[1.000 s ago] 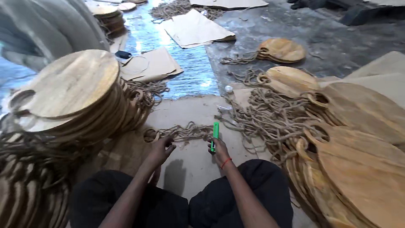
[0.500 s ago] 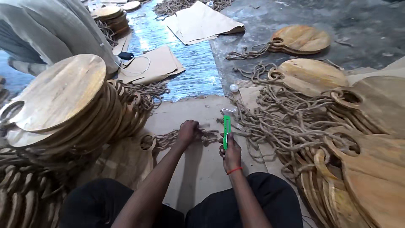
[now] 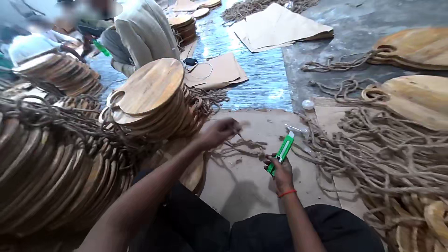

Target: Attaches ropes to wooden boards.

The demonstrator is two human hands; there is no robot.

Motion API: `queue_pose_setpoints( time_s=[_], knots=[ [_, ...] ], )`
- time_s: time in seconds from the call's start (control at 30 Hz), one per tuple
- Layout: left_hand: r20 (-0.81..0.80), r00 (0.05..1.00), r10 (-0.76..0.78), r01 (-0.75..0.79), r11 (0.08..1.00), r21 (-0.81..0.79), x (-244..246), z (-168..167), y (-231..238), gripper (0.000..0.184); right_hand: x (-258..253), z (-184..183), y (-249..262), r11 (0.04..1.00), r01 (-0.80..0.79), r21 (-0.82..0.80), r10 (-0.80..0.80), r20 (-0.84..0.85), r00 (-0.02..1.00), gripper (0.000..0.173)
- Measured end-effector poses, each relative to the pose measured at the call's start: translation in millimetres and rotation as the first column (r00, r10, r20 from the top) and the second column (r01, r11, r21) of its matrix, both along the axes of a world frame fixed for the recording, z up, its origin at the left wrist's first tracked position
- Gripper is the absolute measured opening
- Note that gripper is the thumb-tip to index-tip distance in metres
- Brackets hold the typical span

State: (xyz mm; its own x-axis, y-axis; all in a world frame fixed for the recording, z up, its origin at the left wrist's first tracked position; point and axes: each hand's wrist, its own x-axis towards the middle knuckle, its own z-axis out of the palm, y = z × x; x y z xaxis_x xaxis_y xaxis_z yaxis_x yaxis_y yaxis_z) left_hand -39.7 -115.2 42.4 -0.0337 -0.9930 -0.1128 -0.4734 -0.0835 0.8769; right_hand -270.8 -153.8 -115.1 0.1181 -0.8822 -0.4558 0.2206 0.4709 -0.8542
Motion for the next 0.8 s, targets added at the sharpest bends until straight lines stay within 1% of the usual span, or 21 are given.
queue_pose_setpoints(
  time_s=[0.07,0.1,0.13,0.17,0.2,0.23,0.3,0.33,0.4,0.43,0.5,0.57,0.63,0.7,0.73,0.77,0.8],
  knots=[
    [0.118,0.969,-0.216,0.194,0.965,0.175,-40.1,-25.3,3.1,0.029,-1.4,0.1,4.4,1.0,-0.003,-0.001,0.003,-0.036,0.999,0.028],
    [0.158,0.924,-0.349,0.298,0.915,0.273,-60.9,-46.4,6.3,0.033,-5.2,1.2,5.3,1.0,0.013,-0.004,-0.013,-0.055,0.998,0.028],
    [0.19,0.856,-0.481,0.4,0.849,0.345,-81.6,-71.1,12.6,0.034,-11.0,2.5,6.0,0.999,0.05,0.0,-0.05,-0.072,0.996,0.028],
    [0.219,0.785,-0.579,0.473,0.789,0.392,-99.0,-94.9,22.8,0.032,-17.4,4.0,6.4,0.995,0.095,0.01,-0.093,-0.086,0.992,0.03],
    [0.234,0.742,-0.629,0.514,0.757,0.403,-109.7,-117.6,34.2,0.031,-23.6,5.9,6.0,0.99,0.142,0.028,-0.139,-0.088,0.986,0.031],
    [0.224,0.744,-0.629,0.525,0.759,0.386,-113.4,-135.2,45.2,0.029,-28.1,7.0,5.1,0.98,0.192,0.048,-0.188,-0.086,0.978,0.031],
    [0.187,0.829,-0.527,0.462,0.834,0.301,-107.8,-154.8,62.0,0.024,-32.2,9.0,3.8,0.959,0.267,0.098,-0.261,-0.066,0.963,0.029],
    [0.181,0.876,-0.447,0.392,0.878,0.274,-103.3,-156.6,66.5,0.026,-32.9,8.8,3.6,0.951,0.284,0.117,-0.279,-0.061,0.958,0.028],
    [0.229,0.938,-0.258,0.208,0.953,0.222,-90.1,-148.5,62.9,0.031,-29.6,8.9,-0.3,0.954,0.272,0.126,-0.262,-0.088,0.961,0.032],
    [0.27,0.952,-0.143,0.096,0.979,0.18,-80.4,-141.6,55.5,0.031,-26.0,8.6,-2.2,0.961,0.252,0.115,-0.24,-0.111,0.964,0.037],
    [0.351,0.933,0.084,-0.122,0.989,0.088,-53.4,-136.6,32.4,0.031,-19.5,6.9,-4.1,0.971,0.218,0.096,-0.203,-0.147,0.968,0.048],
    [0.405,0.891,0.203,-0.27,0.956,0.114,-21.8,-135.9,2.4,0.037,-15.2,4.9,-5.2,0.978,0.19,0.089,-0.176,-0.144,0.974,0.054],
    [0.46,0.862,0.214,-0.321,0.932,0.168,-1.5,-143.1,-23.8,0.049,-13.9,1.3,-5.8,0.982,0.17,0.087,-0.158,-0.133,0.978,0.053],
    [0.523,0.831,0.193,-0.335,0.923,0.192,-4.9,-151.3,-42.6,0.057,-13.8,-3.1,-6.1,0.985,0.151,0.088,-0.141,-0.108,0.984,0.043],
    [0.557,0.814,0.166,-0.326,0.924,0.2,-13.0,-158.7,-50.9,0.057,-14.0,-4.2,-5.9,0.987,0.136,0.084,-0.128,-0.102,0.987,0.037],
    [0.586,0.8,0.127,-0.301,0.93,0.209,-24.2,-167.3,-59.2,0.053,-14.0,-3.9,-5.9,0.988,0.131,0.083,-0.123,-0.094,0.988,0.033],
    [0.599,0.796,0.088,-0.266,0.94,0.215,-38.9,-173.6,-65.8,0.042,-13.9,-1.9,-6.2,0.986,0.143,0.084,-0.136,-0.081,0.987,0.033]
  ],
)
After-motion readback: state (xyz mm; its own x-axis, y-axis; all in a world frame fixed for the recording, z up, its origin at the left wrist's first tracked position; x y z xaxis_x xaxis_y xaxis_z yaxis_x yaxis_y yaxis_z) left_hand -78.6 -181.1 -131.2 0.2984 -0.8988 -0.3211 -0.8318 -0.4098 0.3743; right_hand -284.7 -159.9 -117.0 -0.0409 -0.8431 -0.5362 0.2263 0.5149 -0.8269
